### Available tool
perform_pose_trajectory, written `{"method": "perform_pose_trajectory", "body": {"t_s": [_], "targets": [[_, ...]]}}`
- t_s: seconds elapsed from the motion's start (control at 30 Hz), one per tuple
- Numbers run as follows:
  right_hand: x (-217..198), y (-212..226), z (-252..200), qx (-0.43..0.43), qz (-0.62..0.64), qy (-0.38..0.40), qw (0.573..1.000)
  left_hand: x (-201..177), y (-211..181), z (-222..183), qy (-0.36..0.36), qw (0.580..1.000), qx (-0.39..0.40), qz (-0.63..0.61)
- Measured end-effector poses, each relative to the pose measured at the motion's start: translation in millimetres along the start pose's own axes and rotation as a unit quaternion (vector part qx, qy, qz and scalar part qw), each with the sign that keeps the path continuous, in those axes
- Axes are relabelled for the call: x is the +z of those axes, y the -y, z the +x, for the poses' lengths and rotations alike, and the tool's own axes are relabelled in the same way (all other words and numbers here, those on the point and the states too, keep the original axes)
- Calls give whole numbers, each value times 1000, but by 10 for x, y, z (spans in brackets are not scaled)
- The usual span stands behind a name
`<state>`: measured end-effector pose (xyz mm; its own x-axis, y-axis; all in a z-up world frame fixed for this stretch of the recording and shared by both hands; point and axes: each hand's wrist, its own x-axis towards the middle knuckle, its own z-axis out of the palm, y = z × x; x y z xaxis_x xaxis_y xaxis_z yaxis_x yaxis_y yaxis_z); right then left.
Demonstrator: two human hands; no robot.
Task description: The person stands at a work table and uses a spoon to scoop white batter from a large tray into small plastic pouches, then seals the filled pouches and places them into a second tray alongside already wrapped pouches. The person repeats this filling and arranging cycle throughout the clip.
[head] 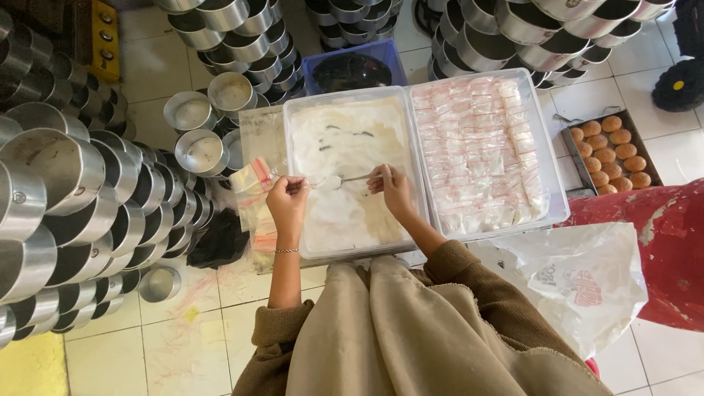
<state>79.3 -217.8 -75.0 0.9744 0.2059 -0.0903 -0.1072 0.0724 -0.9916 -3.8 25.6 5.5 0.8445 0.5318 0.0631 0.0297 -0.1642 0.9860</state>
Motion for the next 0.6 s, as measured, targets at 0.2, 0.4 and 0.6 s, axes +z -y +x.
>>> {"method": "perform_pose_trajectory", "body": {"t_s": [0.2,0.4,0.6], "targets": [[-125,3,125,70,118,-38,990,-89,30,2,-13,1000,21,7],[-192,186,81,66,130,-10,989,-26,36,-4,-12,1000,13,3],[-259,391,71,31,113,-29,993,63,87,37,10,999,19,35]]}}
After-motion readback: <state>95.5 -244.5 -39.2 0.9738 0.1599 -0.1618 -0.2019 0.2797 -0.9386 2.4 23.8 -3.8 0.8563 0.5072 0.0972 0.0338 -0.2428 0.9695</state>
